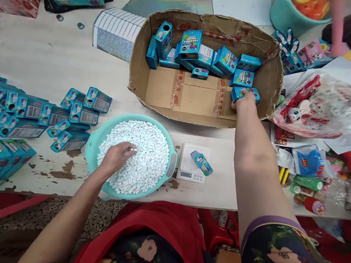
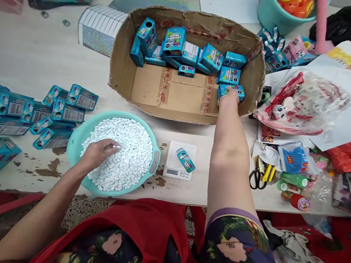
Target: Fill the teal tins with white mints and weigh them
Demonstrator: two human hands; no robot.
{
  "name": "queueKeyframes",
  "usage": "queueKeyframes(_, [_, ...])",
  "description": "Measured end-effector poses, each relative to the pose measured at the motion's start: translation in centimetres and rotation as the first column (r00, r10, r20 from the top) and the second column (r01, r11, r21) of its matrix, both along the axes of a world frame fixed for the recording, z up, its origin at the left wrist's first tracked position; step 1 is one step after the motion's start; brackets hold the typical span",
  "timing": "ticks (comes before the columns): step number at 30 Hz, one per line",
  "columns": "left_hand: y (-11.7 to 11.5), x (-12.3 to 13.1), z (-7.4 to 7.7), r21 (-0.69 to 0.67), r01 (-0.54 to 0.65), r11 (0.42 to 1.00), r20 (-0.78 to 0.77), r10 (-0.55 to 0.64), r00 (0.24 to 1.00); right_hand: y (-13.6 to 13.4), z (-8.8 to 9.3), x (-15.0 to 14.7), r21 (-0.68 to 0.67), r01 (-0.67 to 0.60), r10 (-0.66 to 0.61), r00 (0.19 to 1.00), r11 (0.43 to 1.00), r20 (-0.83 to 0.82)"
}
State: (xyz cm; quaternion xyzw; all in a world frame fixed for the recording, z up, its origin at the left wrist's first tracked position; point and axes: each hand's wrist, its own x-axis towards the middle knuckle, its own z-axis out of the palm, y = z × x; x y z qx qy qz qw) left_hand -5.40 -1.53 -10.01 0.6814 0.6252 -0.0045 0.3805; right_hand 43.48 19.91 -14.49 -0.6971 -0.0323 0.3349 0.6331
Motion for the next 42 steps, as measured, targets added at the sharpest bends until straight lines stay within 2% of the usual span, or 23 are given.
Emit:
queueKeyframes(2, [-0.3, -0.5, -0.1, 0.103, 0.05, 0.993, -0.028, -0.048, 0.998, -1.2, 3.1, -1.1, -0.172, 0.135, -0.167, 0.967, 0.976, -0.194])
queueKeyframes(3, [-0.5, -0.6, 0.0, 0.166, 0.093, 0.982, -0.043, -0.087, 0.995, -2.4, 4.8, -1.7, -0.174, 0.157, -0.195, 0.952, 0.972, -0.234])
queueKeyframes(5, [-0.7, -0.4, 0.4, 0.283, 0.137, 0.949, -0.053, -0.127, 0.99, -6.5, 7.9, -3.1, 0.052, 0.112, -0.103, 0.983, 0.992, -0.155])
queueKeyframes(7, [-0.8, 0.7, 1.3, 0.363, 0.094, 0.927, 0.002, -0.101, 0.995, -12.6, 9.6, -4.2, 0.31, 0.001, -0.041, 0.992, 0.951, 0.123])
queueKeyframes(8, [-0.9, 1.8, 1.8, 0.388, 0.059, 0.92, 0.051, -0.086, 0.995, -16.3, 9.7, -4.7, 0.363, -0.036, -0.07, 0.959, 0.931, 0.274])
queueKeyframes(10, [-1.2, 4.9, 2.7, 0.41, 0.051, 0.911, 0.162, -0.127, 0.979, -23.9, 8.3, -5.6, 0.307, 0.03, -0.187, 0.848, 0.951, 0.495])
queueKeyframes(11, [-1.3, 6.9, 3.0, 0.413, 0.095, 0.906, 0.206, -0.195, 0.959, -27.5, 7.0, -6.2, 0.205, 0.095, -0.196, 0.806, 0.974, 0.559])
queueKeyframes(13, [-1.4, 11.5, 3.0, 0.418, 0.273, 0.867, 0.247, -0.397, 0.884, -33.5, 3.6, -7.4, -0.076, 0.191, -0.115, 0.813, 0.979, 0.57])
queueKeyframes(17, [-0.5, 19.5, 1.2, 0.358, 0.583, 0.73, 0.216, -0.672, 0.709, -39.6, -1.6, -10.1, -0.228, 0.209, -0.062, 0.85, 0.951, 0.523])
queueKeyframes(19, [0.1, 21.1, 0.6, 0.286, 0.646, 0.708, 0.233, -0.705, 0.669, -40.6, -1.8, -11.5, -0.248, 0.236, -0.067, 0.838, 0.94, 0.542])
queueKeyframes(21, [0.1, 20.7, 0.7, 0.273, 0.622, 0.734, 0.303, -0.679, 0.669, -40.9, -0.4, -13.0, -0.227, 0.26, -0.063, 0.775, 0.938, 0.629])
queueKeyframes(23, [-0.7, 19.0, 1.7, 0.281, 0.536, 0.796, 0.412, -0.605, 0.682, -40.6, 2.1, -14.8, -0.2, 0.134, 0.057, 0.68, 0.971, 0.731])
queueKeyframes(24, [-1.3, 17.8, 2.3, 0.254, 0.492, 0.832, 0.481, -0.55, 0.682, -40.2, 3.5, -15.8, -0.205, -0.019, 0.171, 0.631, 0.979, 0.757])
queueKeyframes(26, [-2.8, 15.3, 3.6, 0.091, 0.383, 0.919, 0.65, -0.346, 0.676, -39.0, 6.3, -17.6, -0.254, -0.338, 0.409, 0.553, 0.906, 0.726])
queueKeyframes(28, [-4.2, 13.2, 4.8, -0.176, 0.2, 0.964, 0.811, 0.026, 0.585, -37.4, 8.7, -19.2, -0.27, -0.516, 0.538, 0.486, 0.813, 0.689])
queueKeyframes(29, [-4.8, 12.4, 5.4, -0.326, 0.106, 0.94, 0.847, 0.24, 0.474, -36.7, 9.6, -19.9, -0.265, -0.561, 0.556, 0.446, 0.784, 0.701])
queueKeyframes(31, [-5.3, 11.4, 6.2, -0.589, -0.004, 0.808, 0.796, 0.58, 0.175, -35.3, 11.2, -21.0, -0.251, -0.617, 0.541, 0.341, 0.746, 0.769])
queueKeyframes(32, [-5.3, 11.1, 6.5, -0.677, -0.023, 0.735, 0.734, 0.678, 0.036, -34.7, 11.7, -21.5, -0.248, -0.638, 0.515, 0.273, 0.729, 0.813])
queueKeyframes(34, [-4.7, 10.8, 6.7, -0.789, -0.063, 0.611, 0.612, 0.775, -0.159, -33.8, 12.2, -22.2, -0.279, -0.667, 0.471, 0.123, 0.691, 0.874])
queueKeyframes(36, [-3.9, 10.6, 6.4, -0.864, -0.134, 0.485, 0.503, 0.82, -0.274, -32.9, 12.2, -22.7, -0.331, -0.675, 0.45, 0.002, 0.659, 0.893])
queueKeyframes(38, [-3.2, 10.3, 5.6, -0.91, -0.171, 0.378, 0.415, 0.844, -0.341, -32.2, 11.9, -23.0, -0.36, -0.679, 0.451, -0.047, 0.64, 0.891])
queueKeyframes(40, [-2.9, 10.0, 4.9, -0.923, -0.163, 0.349, 0.385, 0.834, -0.394, -31.6, 11.5, -23.3, -0.359, -0.68, 0.454, -0.043, 0.64, 0.89])
queueKeyframes(42, [-2.9, 9.5, 4.3, -0.916, -0.166, 0.366, 0.401, 0.81, -0.428, -31.2, 11.0, -23.5, -0.356, -0.687, 0.462, -0.034, 0.633, 0.886])
